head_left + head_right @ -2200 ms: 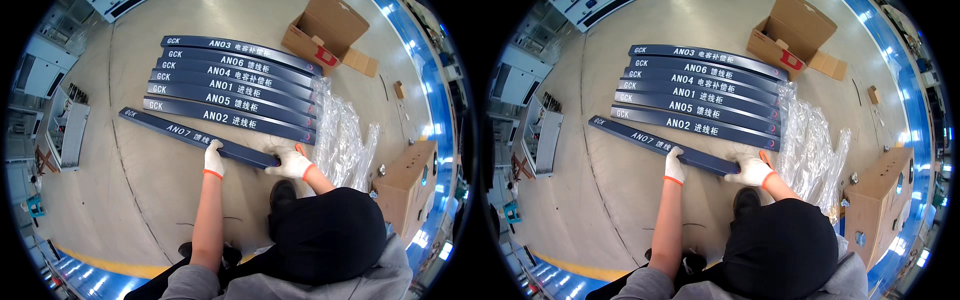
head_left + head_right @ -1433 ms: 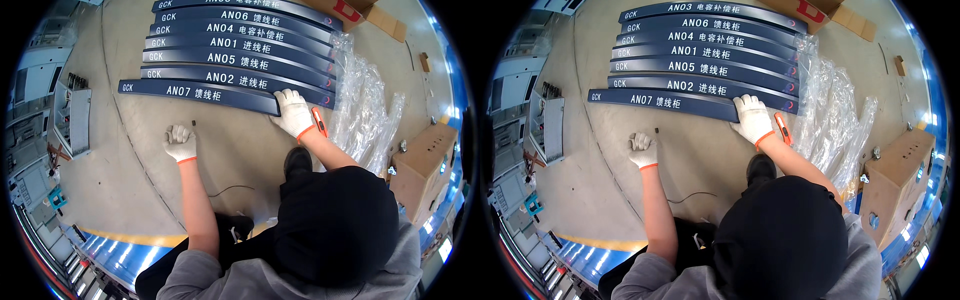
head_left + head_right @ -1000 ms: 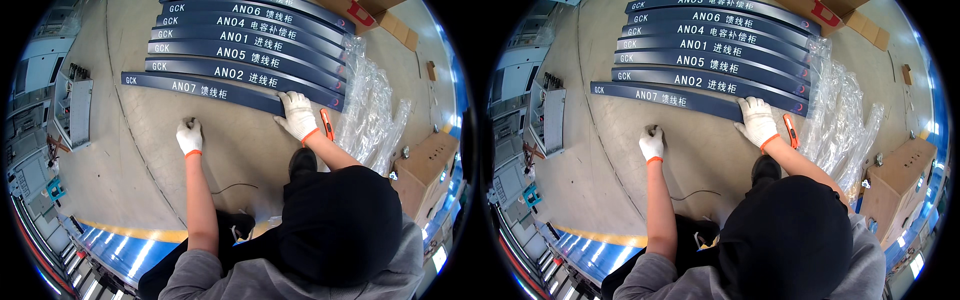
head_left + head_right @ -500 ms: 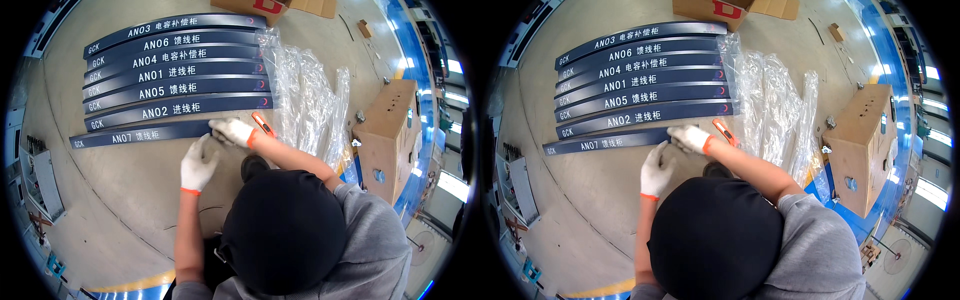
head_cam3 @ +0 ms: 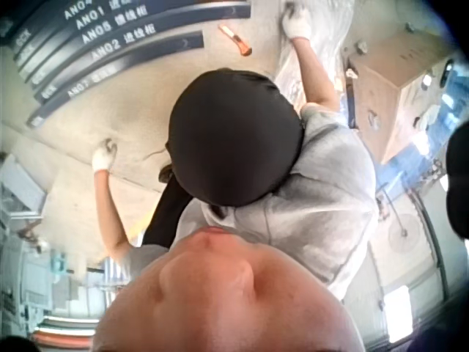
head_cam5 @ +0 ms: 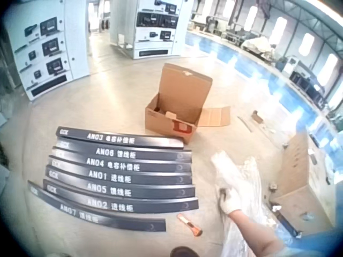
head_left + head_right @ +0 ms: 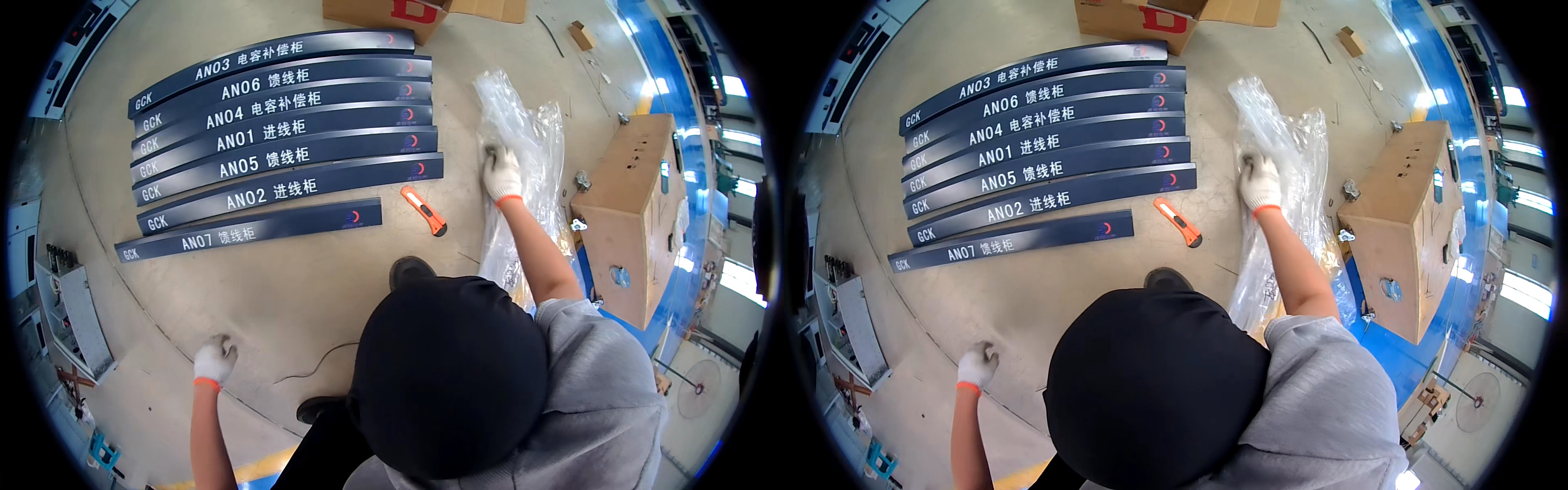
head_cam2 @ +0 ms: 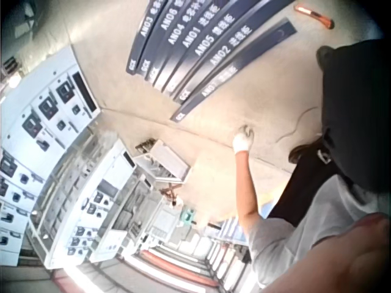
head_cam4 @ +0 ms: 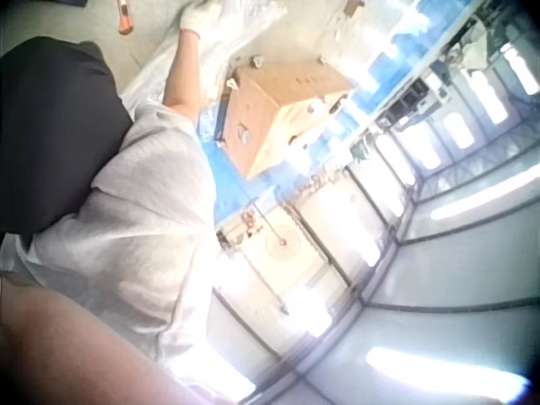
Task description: The person sits on a stool and uses a utility knife to trim the edges of several long, dark plastic strips labeled with codes. They handle each strip individually, scraping along the edges to remove excess material, then place the trimmed pieces back into a stack.
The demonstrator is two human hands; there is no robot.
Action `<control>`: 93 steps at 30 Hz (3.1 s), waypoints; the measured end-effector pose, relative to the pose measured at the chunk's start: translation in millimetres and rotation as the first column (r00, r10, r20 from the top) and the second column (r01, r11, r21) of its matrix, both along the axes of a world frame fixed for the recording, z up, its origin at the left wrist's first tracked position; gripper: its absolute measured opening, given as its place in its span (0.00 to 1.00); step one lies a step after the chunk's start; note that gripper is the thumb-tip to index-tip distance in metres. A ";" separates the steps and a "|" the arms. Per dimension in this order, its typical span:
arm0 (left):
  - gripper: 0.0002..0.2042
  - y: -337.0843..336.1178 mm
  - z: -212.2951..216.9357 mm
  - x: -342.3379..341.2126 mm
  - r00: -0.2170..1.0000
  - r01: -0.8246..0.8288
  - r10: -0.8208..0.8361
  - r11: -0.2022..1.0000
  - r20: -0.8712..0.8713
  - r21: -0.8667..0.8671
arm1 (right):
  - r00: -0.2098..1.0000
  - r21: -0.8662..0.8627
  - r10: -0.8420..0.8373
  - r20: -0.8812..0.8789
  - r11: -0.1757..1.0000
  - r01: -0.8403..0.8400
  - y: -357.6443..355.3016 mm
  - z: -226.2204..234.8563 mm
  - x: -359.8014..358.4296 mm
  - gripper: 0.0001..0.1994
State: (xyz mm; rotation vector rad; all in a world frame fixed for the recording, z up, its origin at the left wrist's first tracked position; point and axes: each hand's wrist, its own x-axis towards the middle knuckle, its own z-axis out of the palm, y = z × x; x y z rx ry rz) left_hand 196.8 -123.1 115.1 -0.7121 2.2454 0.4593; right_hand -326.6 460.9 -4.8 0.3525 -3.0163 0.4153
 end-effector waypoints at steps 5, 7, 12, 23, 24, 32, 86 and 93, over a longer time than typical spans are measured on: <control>0.16 -40.5 -24.2 97.2 0.980 -0.189 0.188 0.982 0.070 0.005 | 0.947 0.371 -0.310 0.078 0.891 0.261 163.6 21.8 5.2 0.19; 0.16 -50.8 -41.8 137.8 0.958 -0.271 0.271 0.962 0.092 -0.016 | 0.909 0.487 -0.400 0.114 0.820 0.299 186.3 46.8 -2.0 0.23; 0.15 -53.5 -62.2 154.1 0.958 -0.265 0.265 0.964 0.112 -0.008 | 0.871 0.557 -0.468 0.153 0.769 0.315 138.0 104.8 3.6 0.27; 0.08 -25.6 -119.9 74.8 0.899 -0.369 0.430 0.848 -0.086 0.381 | 0.793 0.252 0.217 0.569 0.873 -0.419 95.1 85.7 275.8 0.42; 0.08 -8.4 -106.2 41.0 0.942 -0.262 0.318 0.897 -0.107 0.357 | 0.809 0.294 0.173 0.562 0.872 -0.391 121.8 83.6 288.0 0.43; 0.08 -14.6 -99.9 29.9 0.966 -0.194 0.228 0.950 -0.118 0.246 | 0.652 0.718 -0.333 0.681 0.477 -0.507 298.7 79.2 281.5 0.39; 0.40 64.9 -91.0 473.6 0.059 -0.967 0.833 -0.090 -0.551 -0.239 | -0.035 -0.074 0.232 0.972 0.162 -0.984 -515.2 189.7 479.3 0.18; 0.41 62.3 -84.6 483.5 0.037 -0.967 0.821 -0.115 -0.569 -0.229 | -0.345 -0.350 0.252 0.904 -0.029 -0.936 -622.1 206.0 530.6 0.20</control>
